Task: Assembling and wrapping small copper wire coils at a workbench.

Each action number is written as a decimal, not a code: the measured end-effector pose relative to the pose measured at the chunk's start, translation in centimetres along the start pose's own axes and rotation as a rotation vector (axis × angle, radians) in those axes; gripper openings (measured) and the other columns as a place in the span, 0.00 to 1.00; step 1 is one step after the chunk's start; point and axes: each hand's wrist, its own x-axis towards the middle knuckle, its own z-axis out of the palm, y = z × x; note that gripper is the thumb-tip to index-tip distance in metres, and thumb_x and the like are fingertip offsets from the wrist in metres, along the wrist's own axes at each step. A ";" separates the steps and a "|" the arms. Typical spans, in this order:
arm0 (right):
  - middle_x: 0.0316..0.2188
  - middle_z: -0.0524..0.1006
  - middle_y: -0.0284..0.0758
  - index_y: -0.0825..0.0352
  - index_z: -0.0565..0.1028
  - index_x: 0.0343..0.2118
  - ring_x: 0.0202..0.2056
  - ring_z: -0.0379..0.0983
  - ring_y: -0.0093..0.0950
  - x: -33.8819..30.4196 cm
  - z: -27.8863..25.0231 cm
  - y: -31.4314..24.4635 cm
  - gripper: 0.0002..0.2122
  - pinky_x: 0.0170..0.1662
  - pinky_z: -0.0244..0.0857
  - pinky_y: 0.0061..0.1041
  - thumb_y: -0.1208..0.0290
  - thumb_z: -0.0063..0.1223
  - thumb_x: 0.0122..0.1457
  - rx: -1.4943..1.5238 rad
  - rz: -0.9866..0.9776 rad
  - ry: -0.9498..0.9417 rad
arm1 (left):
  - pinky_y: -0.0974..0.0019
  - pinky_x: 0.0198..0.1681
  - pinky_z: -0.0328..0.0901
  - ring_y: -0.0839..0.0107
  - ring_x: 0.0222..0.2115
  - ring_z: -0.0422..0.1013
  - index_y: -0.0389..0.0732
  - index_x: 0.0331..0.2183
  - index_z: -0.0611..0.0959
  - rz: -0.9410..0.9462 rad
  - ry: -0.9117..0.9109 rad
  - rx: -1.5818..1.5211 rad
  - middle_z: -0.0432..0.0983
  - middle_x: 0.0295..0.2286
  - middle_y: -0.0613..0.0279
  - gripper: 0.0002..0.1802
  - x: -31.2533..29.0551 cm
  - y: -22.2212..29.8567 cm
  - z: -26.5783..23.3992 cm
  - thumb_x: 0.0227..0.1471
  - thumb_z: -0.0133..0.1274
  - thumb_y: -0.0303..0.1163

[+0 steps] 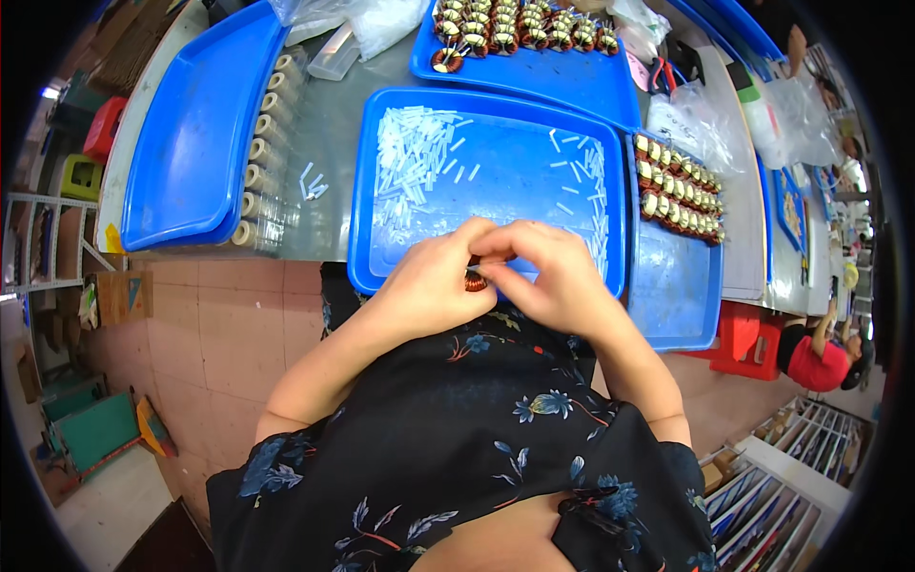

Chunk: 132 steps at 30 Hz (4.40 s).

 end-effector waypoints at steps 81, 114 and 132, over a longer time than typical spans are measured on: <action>0.41 0.77 0.35 0.69 0.67 0.58 0.38 0.77 0.23 -0.2 1.7 1.3 0.23 0.43 0.73 0.23 0.77 0.57 0.59 1.091 0.509 0.186 | 0.77 0.31 0.68 0.78 0.28 0.74 0.34 0.44 0.77 -0.036 0.195 -0.733 0.77 0.29 0.61 0.11 1.3 -0.9 -0.3 0.58 0.55 0.25; 0.39 0.79 0.43 0.71 0.72 0.46 0.38 0.81 0.30 -0.7 2.8 3.5 0.14 0.41 0.77 0.24 0.64 0.45 0.68 1.421 0.461 -0.127 | 0.64 0.36 0.62 0.62 0.31 0.67 0.35 0.28 0.77 0.512 0.453 0.242 0.69 0.28 0.56 0.03 1.6 1.3 -0.6 0.52 0.54 0.23; 0.45 0.75 0.30 0.65 0.69 0.52 0.44 0.75 0.20 -2.0 2.3 2.9 0.14 0.44 0.72 0.20 0.65 0.47 0.68 1.208 0.463 0.074 | 0.65 0.38 0.66 0.64 0.34 0.70 0.37 0.32 0.84 0.519 0.489 0.136 0.71 0.34 0.56 0.06 2.2 1.4 1.5 0.48 0.61 0.22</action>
